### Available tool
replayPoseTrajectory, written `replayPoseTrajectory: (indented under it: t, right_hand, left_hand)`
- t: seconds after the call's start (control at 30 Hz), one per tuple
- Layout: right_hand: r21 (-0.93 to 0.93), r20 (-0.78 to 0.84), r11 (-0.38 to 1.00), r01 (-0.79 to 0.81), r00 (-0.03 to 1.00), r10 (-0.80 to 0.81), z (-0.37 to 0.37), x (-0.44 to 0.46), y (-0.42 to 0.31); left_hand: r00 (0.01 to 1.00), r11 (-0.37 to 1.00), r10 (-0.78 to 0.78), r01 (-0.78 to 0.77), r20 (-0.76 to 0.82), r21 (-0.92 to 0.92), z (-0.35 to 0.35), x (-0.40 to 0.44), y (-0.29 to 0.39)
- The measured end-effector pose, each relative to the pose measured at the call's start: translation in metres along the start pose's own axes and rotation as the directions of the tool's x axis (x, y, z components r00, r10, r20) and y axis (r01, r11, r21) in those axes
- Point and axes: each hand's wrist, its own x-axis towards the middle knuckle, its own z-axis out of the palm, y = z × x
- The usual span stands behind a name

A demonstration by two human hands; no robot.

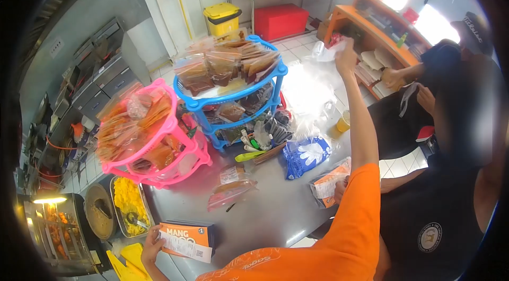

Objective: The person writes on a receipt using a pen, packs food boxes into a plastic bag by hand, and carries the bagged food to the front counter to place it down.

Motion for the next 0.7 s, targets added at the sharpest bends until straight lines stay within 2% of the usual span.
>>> replayPoseTrajectory:
  t: [0.03,0.1,0.13,0.17,0.2,0.23,0.27,0.33,0.37,0.4,0.43,0.47,0.5,0.53,0.57,0.6,0.67,0.7]
  right_hand:
    - [-0.038,-0.284,0.992,0.123,0.950,-0.128,-0.011,0.005,-0.022]
    - [0.079,-0.308,0.995,-0.056,0.948,0.078,-0.057,-0.013,-0.104]
    - [0.081,-0.315,0.996,-0.045,0.947,0.069,-0.075,-0.024,-0.122]
    - [0.212,-0.080,0.976,-0.049,0.995,0.068,-0.089,-0.035,-0.136]
    - [0.333,0.159,0.939,-0.086,0.987,0.034,-0.104,-0.051,-0.150]
    - [0.460,0.229,0.882,-0.102,0.973,-0.007,-0.121,-0.075,-0.181]
    - [0.575,0.295,0.807,-0.131,0.954,-0.055,-0.136,-0.103,-0.218]
    - [0.672,0.458,0.705,-0.226,0.875,-0.156,-0.172,-0.149,-0.272]
    - [0.672,0.467,0.702,-0.236,0.871,-0.154,-0.187,-0.171,-0.296]
    - [0.732,0.473,0.637,-0.241,0.853,-0.222,-0.199,-0.192,-0.320]
    - [0.789,0.470,0.564,-0.246,0.832,-0.294,-0.206,-0.211,-0.339]
    - [0.794,0.474,0.552,-0.254,0.827,-0.301,-0.210,-0.227,-0.353]
    - [0.805,0.507,0.532,-0.260,0.768,-0.391,-0.211,-0.242,-0.367]
    - [0.792,0.536,0.555,-0.255,0.727,-0.430,-0.216,-0.258,-0.386]
    - [0.778,0.563,0.578,-0.245,0.681,-0.468,-0.221,-0.275,-0.405]
    - [0.766,0.587,0.599,-0.233,0.634,-0.504,-0.226,-0.292,-0.425]
    - [0.758,0.491,0.643,-0.111,0.747,-0.449,-0.229,-0.325,-0.451]
    - [0.729,0.376,0.681,0.063,0.794,-0.477,-0.230,-0.335,-0.451]
  left_hand:
    - [1.000,0.999,0.021,-0.021,0.011,0.030,0.002,0.001,0.001]
    - [0.998,0.994,0.061,-0.063,0.025,0.090,0.003,0.001,0.001]
    - [0.997,0.994,0.072,-0.074,0.024,0.083,0.004,0.003,0.001]
    - [0.988,0.955,0.154,-0.155,0.021,0.254,0.004,0.003,0.001]
    - [0.972,0.880,0.233,-0.224,0.031,0.419,0.002,0.003,-0.001]
    - [0.946,0.831,0.322,-0.298,0.033,0.470,0.002,0.006,-0.006]
    - [0.945,0.830,0.326,-0.301,0.031,0.469,0.007,-0.001,0.002]
    - [0.933,0.534,0.351,-0.131,-0.078,0.835,0.027,-0.017,0.030]
    - [0.889,0.387,0.440,-0.056,-0.130,0.920,0.035,-0.017,0.029]
    - [0.834,0.233,0.528,0.042,-0.162,0.972,0.040,-0.015,0.025]
    - [0.770,0.251,0.629,-0.071,-0.107,0.965,0.045,-0.016,0.035]
    - [0.657,0.325,0.753,-0.350,-0.017,0.879,0.062,-0.028,0.058]
    - [0.642,0.473,0.762,-0.646,0.091,0.599,0.081,-0.049,0.082]
    - [0.619,0.585,0.761,-0.785,0.196,0.204,0.100,-0.069,0.105]
    - [0.645,0.687,0.705,-0.724,0.294,-0.058,0.113,-0.086,0.114]
    - [0.678,0.758,0.645,-0.627,0.353,-0.182,0.119,-0.097,0.114]
    - [0.733,0.831,0.556,-0.487,0.393,-0.268,0.122,-0.107,0.114]
    - [0.764,0.852,0.524,-0.466,0.376,-0.241,0.118,-0.106,0.113]
